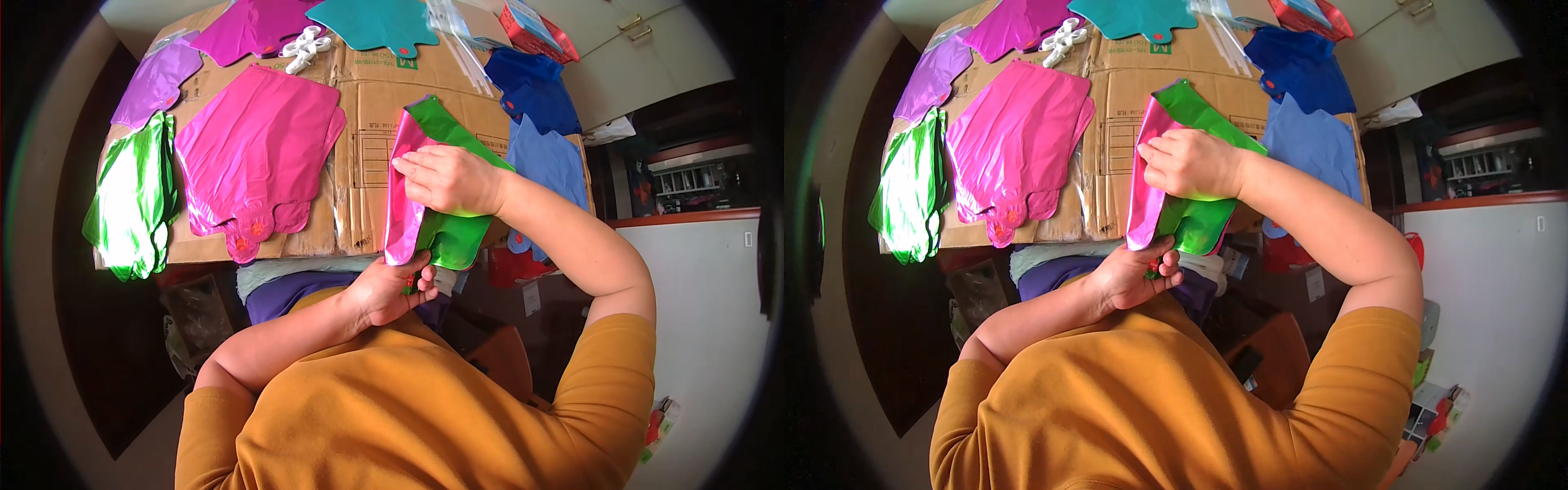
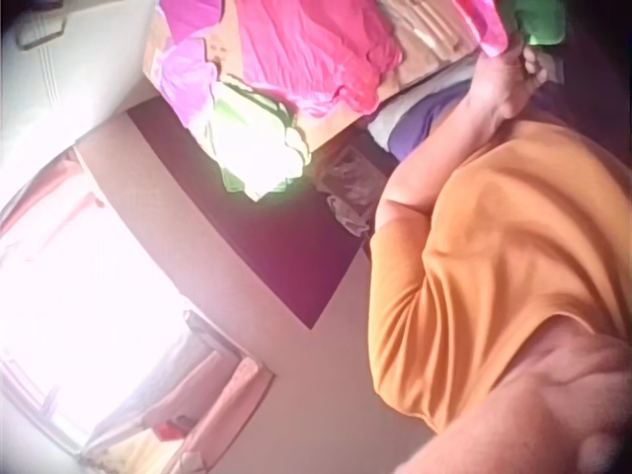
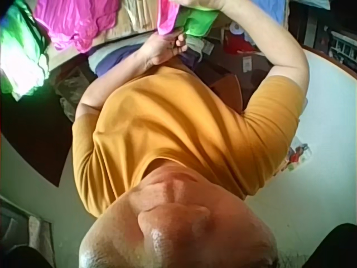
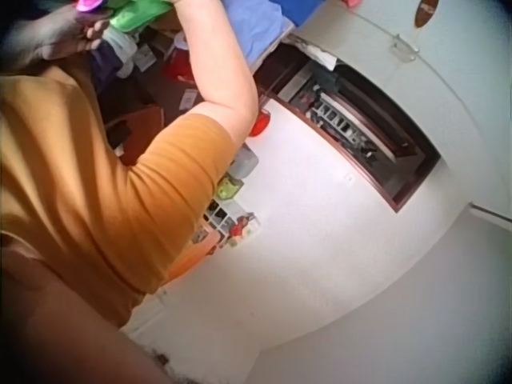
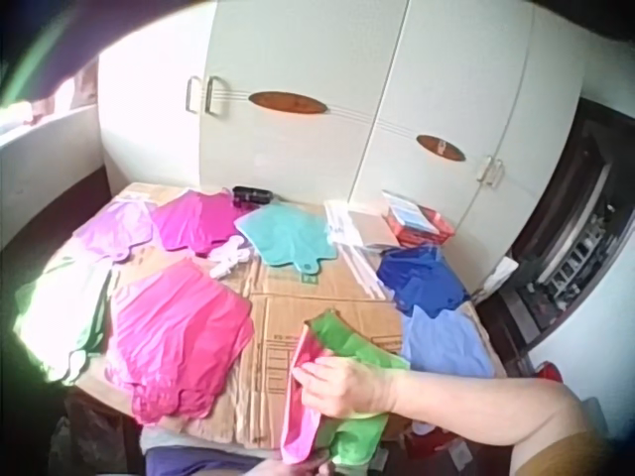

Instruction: Folding and packaging colorful star-shaped foil decorations into plastic sleeves with backing cards.

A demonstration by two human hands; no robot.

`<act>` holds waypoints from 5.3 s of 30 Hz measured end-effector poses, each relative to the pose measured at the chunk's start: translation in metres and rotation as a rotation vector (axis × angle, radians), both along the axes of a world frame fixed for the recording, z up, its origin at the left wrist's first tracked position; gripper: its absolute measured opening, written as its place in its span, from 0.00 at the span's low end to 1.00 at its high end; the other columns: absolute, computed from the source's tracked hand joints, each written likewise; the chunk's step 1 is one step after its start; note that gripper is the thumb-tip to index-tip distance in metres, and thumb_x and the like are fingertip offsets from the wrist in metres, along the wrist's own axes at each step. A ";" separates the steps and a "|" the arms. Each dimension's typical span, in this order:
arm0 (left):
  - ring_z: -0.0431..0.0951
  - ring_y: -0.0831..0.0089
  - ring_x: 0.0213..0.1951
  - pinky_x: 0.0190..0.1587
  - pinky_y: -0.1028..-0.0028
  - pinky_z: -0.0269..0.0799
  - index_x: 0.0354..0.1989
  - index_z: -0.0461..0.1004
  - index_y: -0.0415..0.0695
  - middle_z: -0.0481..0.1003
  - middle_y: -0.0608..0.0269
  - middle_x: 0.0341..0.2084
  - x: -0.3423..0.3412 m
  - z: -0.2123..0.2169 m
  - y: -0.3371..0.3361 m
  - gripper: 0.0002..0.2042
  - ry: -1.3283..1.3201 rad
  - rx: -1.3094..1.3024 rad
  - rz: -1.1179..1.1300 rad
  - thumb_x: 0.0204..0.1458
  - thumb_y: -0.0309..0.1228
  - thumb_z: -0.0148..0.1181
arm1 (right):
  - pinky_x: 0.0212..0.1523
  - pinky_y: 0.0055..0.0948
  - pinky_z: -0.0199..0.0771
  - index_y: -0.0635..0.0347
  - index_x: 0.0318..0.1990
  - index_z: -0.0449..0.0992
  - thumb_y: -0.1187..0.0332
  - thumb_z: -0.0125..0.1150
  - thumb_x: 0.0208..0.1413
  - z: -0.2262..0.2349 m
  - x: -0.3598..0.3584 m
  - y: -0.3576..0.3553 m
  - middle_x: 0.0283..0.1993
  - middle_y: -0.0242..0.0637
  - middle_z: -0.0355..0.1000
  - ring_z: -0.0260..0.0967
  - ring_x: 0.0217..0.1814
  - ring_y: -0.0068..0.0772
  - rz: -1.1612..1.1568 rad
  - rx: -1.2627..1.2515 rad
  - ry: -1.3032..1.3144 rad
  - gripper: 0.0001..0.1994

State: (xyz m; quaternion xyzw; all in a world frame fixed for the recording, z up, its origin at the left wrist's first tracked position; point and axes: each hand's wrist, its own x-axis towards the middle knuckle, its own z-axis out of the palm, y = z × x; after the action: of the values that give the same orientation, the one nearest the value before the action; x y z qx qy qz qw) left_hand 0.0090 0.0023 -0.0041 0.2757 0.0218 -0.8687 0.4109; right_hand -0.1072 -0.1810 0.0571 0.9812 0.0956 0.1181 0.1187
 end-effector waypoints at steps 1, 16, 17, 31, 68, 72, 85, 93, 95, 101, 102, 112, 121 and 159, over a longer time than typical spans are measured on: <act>0.68 0.81 0.29 0.43 0.69 0.71 0.35 0.69 0.49 0.68 0.72 0.25 0.000 -0.001 0.000 0.04 0.004 0.000 0.001 0.60 0.33 0.56 | 0.46 0.35 0.78 0.61 0.30 0.75 0.69 0.59 0.44 0.000 0.000 -0.001 0.46 0.45 0.76 0.75 0.45 0.39 0.003 0.002 0.008 0.07; 0.80 0.74 0.32 0.36 0.74 0.76 0.41 0.77 0.37 0.79 0.58 0.32 0.099 0.097 -0.040 0.11 -1.103 -0.882 -0.733 0.58 0.32 0.57 | 0.39 0.32 0.77 0.61 0.27 0.72 0.68 0.56 0.42 0.001 -0.004 0.000 0.43 0.45 0.74 0.74 0.43 0.36 -0.011 0.083 0.092 0.07; 0.79 0.64 0.31 0.38 0.66 0.74 0.35 0.77 0.38 0.78 0.54 0.27 0.095 0.110 -0.054 0.09 -1.413 -1.083 -0.578 0.55 0.32 0.58 | 0.38 0.32 0.77 0.61 0.27 0.72 0.68 0.56 0.42 0.000 -0.005 0.000 0.42 0.45 0.74 0.74 0.43 0.36 -0.019 0.080 0.081 0.07; 0.66 0.51 0.56 0.62 0.57 0.60 0.61 0.62 0.40 0.64 0.49 0.53 0.100 0.037 -0.124 0.45 -1.800 -2.040 -0.163 0.38 0.58 0.67 | 0.31 0.38 0.71 0.60 0.26 0.75 0.60 0.66 0.44 0.026 -0.079 0.100 0.30 0.40 0.71 0.71 0.28 0.41 -0.868 0.463 -0.128 0.12; 0.57 0.52 0.64 0.69 0.51 0.42 0.64 0.58 0.46 0.60 0.51 0.60 0.101 0.032 -0.123 0.46 -2.125 -1.812 -0.357 0.40 0.64 0.60 | 0.46 0.39 0.72 0.67 0.44 0.70 0.61 0.69 0.47 0.014 -0.032 0.035 0.41 0.49 0.72 0.73 0.44 0.44 -1.139 1.192 -0.347 0.22; 0.56 0.53 0.65 0.70 0.50 0.40 0.65 0.58 0.46 0.60 0.51 0.60 0.099 0.034 -0.126 0.47 -2.094 -1.808 -0.379 0.40 0.65 0.59 | 0.35 0.32 0.76 0.65 0.43 0.75 0.66 0.66 0.49 -0.001 -0.058 -0.005 0.38 0.38 0.77 0.76 0.34 0.31 -1.007 1.940 -0.598 0.16; 0.49 0.50 0.69 0.70 0.50 0.38 0.68 0.53 0.48 0.55 0.48 0.63 0.100 0.027 -0.131 0.50 -2.085 -1.783 -0.422 0.42 0.69 0.54 | 0.31 0.38 0.72 0.69 0.26 0.74 0.66 0.66 0.43 -0.025 -0.061 -0.013 0.24 0.52 0.74 0.75 0.27 0.43 -1.370 1.033 -0.400 0.13; 0.45 0.50 0.70 0.70 0.49 0.35 0.70 0.49 0.50 0.52 0.48 0.66 0.098 0.027 -0.129 0.50 -2.156 -1.799 -0.459 0.44 0.72 0.47 | 0.31 0.37 0.72 0.70 0.26 0.73 0.66 0.66 0.45 -0.036 -0.068 -0.019 0.24 0.51 0.74 0.75 0.27 0.40 -1.311 1.117 -0.401 0.13; 0.45 0.50 0.70 0.70 0.49 0.35 0.70 0.49 0.50 0.52 0.48 0.66 0.097 0.026 -0.129 0.50 -2.151 -1.789 -0.463 0.44 0.71 0.48 | 0.31 0.38 0.71 0.70 0.25 0.73 0.66 0.66 0.45 -0.039 -0.070 -0.020 0.24 0.51 0.74 0.75 0.27 0.39 -1.306 1.109 -0.405 0.13; 0.47 0.49 0.69 0.70 0.48 0.37 0.70 0.51 0.51 0.53 0.48 0.65 0.098 0.025 -0.130 0.50 -2.122 -1.775 -0.449 0.43 0.71 0.51 | 0.33 0.35 0.74 0.71 0.30 0.76 0.67 0.64 0.46 -0.036 -0.068 -0.022 0.27 0.46 0.77 0.76 0.29 0.35 -1.214 1.286 -0.508 0.12; 0.48 0.48 0.69 0.70 0.48 0.37 0.70 0.51 0.52 0.53 0.47 0.65 0.099 0.025 -0.131 0.49 -2.117 -1.772 -0.468 0.42 0.71 0.51 | 0.33 0.34 0.74 0.70 0.30 0.76 0.67 0.64 0.46 -0.028 -0.066 -0.022 0.28 0.45 0.78 0.76 0.29 0.35 -1.290 1.292 -0.415 0.12; 0.49 0.46 0.68 0.70 0.48 0.36 0.70 0.51 0.57 0.55 0.44 0.63 0.088 0.044 -0.130 0.50 -2.188 -1.744 -0.651 0.39 0.70 0.55 | 0.30 0.45 0.71 0.64 0.24 0.71 0.63 0.65 0.47 0.007 -0.044 0.005 0.24 0.49 0.73 0.73 0.28 0.53 -1.420 0.733 -0.434 0.13; 0.51 0.51 0.69 0.70 0.50 0.35 0.71 0.35 0.43 0.57 0.43 0.63 0.092 0.030 -0.130 0.62 -1.991 -1.621 -0.359 0.34 0.64 0.65 | 0.62 0.40 0.62 0.73 0.45 0.72 0.65 0.62 0.51 -0.021 0.011 0.056 0.51 0.56 0.71 0.66 0.58 0.52 -0.923 0.367 -0.373 0.20; 0.48 0.55 0.70 0.69 0.46 0.32 0.70 0.49 0.49 0.54 0.48 0.66 0.093 0.024 -0.131 0.48 -2.198 -1.841 -0.492 0.46 0.70 0.47 | 0.75 0.43 0.29 0.67 0.69 0.48 0.47 0.40 0.64 -0.039 -0.016 -0.005 0.74 0.50 0.41 0.32 0.78 0.43 -0.823 0.392 -0.013 0.36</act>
State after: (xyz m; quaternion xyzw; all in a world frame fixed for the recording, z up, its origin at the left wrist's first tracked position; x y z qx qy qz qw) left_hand 0.1023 -0.1285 0.0203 0.4294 -0.8981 0.0235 0.0915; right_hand -0.1235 -0.1859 0.0179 0.9408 -0.3272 0.0830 -0.0316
